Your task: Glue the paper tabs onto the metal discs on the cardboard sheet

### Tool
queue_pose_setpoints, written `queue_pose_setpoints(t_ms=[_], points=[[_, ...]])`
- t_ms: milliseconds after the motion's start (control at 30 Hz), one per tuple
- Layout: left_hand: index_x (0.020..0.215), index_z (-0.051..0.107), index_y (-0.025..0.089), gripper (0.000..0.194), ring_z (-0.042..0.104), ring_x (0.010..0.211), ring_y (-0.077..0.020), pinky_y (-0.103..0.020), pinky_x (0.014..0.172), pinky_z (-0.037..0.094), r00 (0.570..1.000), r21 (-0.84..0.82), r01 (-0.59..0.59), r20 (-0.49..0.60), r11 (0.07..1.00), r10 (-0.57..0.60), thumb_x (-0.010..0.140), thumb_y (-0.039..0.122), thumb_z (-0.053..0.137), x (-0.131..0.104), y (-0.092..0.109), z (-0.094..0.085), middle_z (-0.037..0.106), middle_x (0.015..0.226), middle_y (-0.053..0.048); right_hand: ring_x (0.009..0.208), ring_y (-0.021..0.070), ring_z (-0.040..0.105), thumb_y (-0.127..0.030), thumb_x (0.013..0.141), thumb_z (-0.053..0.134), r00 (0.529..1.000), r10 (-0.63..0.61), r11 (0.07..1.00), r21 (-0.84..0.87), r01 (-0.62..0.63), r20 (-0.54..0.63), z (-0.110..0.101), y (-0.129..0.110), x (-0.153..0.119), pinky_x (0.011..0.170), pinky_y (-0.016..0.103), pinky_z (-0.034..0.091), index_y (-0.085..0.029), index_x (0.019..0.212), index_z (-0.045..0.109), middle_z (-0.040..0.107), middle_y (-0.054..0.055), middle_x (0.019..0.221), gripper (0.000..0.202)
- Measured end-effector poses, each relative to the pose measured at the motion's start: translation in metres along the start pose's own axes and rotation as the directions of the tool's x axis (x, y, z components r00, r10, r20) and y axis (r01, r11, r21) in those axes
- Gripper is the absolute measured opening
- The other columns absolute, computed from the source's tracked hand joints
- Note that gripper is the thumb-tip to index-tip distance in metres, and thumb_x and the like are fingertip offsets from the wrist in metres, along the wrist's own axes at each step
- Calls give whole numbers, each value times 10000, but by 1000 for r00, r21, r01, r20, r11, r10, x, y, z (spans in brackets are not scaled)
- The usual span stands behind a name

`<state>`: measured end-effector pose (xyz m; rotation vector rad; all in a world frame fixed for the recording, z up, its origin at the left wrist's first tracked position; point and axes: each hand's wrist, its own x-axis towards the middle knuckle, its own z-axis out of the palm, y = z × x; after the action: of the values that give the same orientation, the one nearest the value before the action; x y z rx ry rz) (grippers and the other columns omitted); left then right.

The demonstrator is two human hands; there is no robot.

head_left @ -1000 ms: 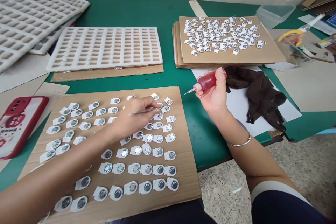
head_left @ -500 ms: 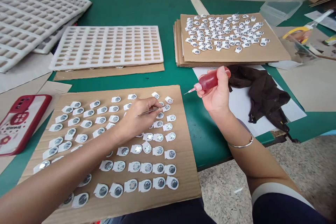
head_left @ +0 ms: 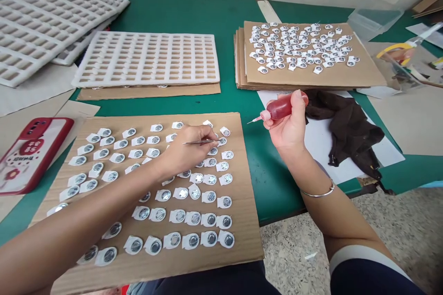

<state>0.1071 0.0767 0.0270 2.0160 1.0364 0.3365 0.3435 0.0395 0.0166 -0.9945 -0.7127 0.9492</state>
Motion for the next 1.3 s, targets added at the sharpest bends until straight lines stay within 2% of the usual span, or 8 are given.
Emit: queue_pose_setpoints(t_ms=[367,567,800,933,1033,1200,1300], points=[[813,638,177,124,523,591,-98,-218,531,383,1000,-6,-15,15,1000,16,789,238,533,0,0,1,636,708,-6,512,110,559,-626,810,502,999,4,1000,-8,-5,-51,1,-2,-1,356,192,319,-232,866,479,478,-21,653,398],[781,648,155,121,515,552,-83,-211,522,379,994,49,-106,3,993,106,776,167,527,2,4,0,629,662,0,479,105,538,-607,803,528,999,24,998,59,-21,-45,4,-4,-2,356,177,308,-223,842,468,478,-31,615,390],[701,631,143,127,511,534,-81,-204,503,364,976,98,-218,47,971,214,776,144,528,7,4,-3,604,610,3,467,113,536,-587,788,559,999,29,997,71,-26,-31,5,-2,-2,351,174,314,-218,811,459,473,-35,587,383],[713,626,143,143,467,479,-68,-203,470,332,963,112,-266,72,957,259,782,126,502,6,0,-2,591,582,14,475,114,550,-606,751,595,998,27,999,28,-26,-62,7,2,-3,341,179,326,-218,853,465,493,-36,622,422],[723,628,139,136,482,498,-71,-203,478,343,963,82,-269,39,959,267,784,138,506,5,-4,-1,605,608,6,488,116,564,-618,733,606,998,38,999,-14,-39,-56,11,2,-4,337,178,328,-210,871,465,505,-35,637,454],[687,613,129,123,538,589,-85,-202,530,376,976,-34,-214,30,976,215,775,124,527,8,-7,-3,643,686,-17,472,114,560,-602,763,590,999,33,994,-109,-31,16,26,-7,-3,324,178,319,-194,821,452,511,-30,604,434],[697,606,131,109,516,562,-82,-207,522,360,973,-20,-228,30,973,229,769,114,526,6,-7,-4,621,651,-5,407,101,509,-565,786,598,997,14,984,-176,-1,72,35,-9,0,311,182,307,-186,783,465,526,-15,590,401]])
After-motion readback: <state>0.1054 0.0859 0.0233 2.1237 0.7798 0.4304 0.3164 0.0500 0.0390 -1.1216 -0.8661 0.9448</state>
